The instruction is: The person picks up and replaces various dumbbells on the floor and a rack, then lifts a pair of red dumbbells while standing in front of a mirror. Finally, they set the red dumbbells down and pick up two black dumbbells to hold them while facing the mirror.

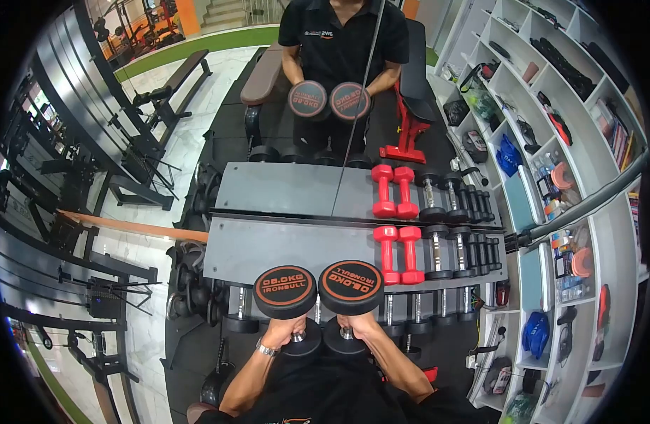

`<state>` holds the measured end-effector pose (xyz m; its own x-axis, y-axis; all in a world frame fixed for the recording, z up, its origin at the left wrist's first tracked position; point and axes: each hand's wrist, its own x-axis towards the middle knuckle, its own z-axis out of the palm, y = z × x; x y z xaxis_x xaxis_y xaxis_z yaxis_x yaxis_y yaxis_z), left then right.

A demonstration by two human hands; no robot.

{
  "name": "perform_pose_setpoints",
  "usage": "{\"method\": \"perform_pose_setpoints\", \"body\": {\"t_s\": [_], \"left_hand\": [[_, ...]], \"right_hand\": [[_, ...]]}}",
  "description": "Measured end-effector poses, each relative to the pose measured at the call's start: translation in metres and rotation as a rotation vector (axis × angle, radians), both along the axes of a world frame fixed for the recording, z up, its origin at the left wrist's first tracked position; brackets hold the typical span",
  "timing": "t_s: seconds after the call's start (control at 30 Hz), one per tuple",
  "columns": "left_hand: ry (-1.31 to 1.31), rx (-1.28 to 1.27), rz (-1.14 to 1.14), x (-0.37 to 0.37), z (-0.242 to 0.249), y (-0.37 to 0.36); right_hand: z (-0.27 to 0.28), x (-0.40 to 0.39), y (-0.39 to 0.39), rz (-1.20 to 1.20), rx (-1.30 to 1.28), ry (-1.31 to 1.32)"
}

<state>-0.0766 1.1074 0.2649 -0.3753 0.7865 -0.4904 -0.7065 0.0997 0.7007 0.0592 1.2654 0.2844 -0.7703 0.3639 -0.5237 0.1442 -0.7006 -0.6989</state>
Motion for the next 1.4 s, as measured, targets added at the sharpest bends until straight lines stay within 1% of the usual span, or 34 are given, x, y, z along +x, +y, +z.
{"method": "perform_pose_setpoints", "body": {"t_s": [0.1,0.2,0.33,0.43,0.53,0.6,0.67,0.8,0.87,0.93,0.97,1.2,1.4], "left_hand": [[-0.037,-0.06,-0.011,-0.012,0.005,0.01],[-0.015,-0.084,-0.008,-0.022,-0.002,0.017],[-0.062,-0.104,0.048,-0.029,-0.006,0.021],[-0.084,-0.135,0.079,-0.036,0.0,0.024],[-0.089,-0.123,0.106,-0.04,-0.008,0.017],[-0.064,-0.157,0.098,-0.044,-0.014,0.014],[-0.067,-0.225,0.116,-0.045,-0.01,0.014],[-0.044,-0.237,0.171,-0.047,-0.021,0.006],[-0.057,-0.202,0.191,-0.049,-0.027,0.003],[-0.064,-0.237,0.203,-0.051,-0.021,0.004],[-0.077,-0.243,0.21,-0.049,-0.022,0.003],[-0.077,-0.272,0.229,-0.058,-0.024,0.007],[-0.056,-0.332,0.173,-0.066,-0.035,0.02]], "right_hand": [[-0.007,-0.012,0.008,-0.038,0.027,-0.066],[-0.002,-0.026,0.016,-0.112,0.065,-0.112],[-0.039,-0.039,0.041,-0.12,0.036,-0.235],[-0.045,-0.052,0.061,-0.171,0.074,-0.275],[-0.056,-0.068,0.08,-0.168,0.098,-0.365],[-0.075,-0.071,0.094,-0.155,0.109,-0.334],[-0.102,-0.077,0.11,-0.138,0.077,-0.38],[-0.125,-0.087,0.129,-0.129,0.038,-0.431],[-0.14,-0.094,0.141,-0.089,0.022,-0.451],[-0.156,-0.096,0.149,-0.069,-0.008,-0.491],[-0.162,-0.098,0.152,-0.078,0.017,-0.501],[-0.19,-0.103,0.175,-0.094,-0.062,-0.519],[-0.205,-0.101,0.183,-0.074,-0.044,-0.515]]}}
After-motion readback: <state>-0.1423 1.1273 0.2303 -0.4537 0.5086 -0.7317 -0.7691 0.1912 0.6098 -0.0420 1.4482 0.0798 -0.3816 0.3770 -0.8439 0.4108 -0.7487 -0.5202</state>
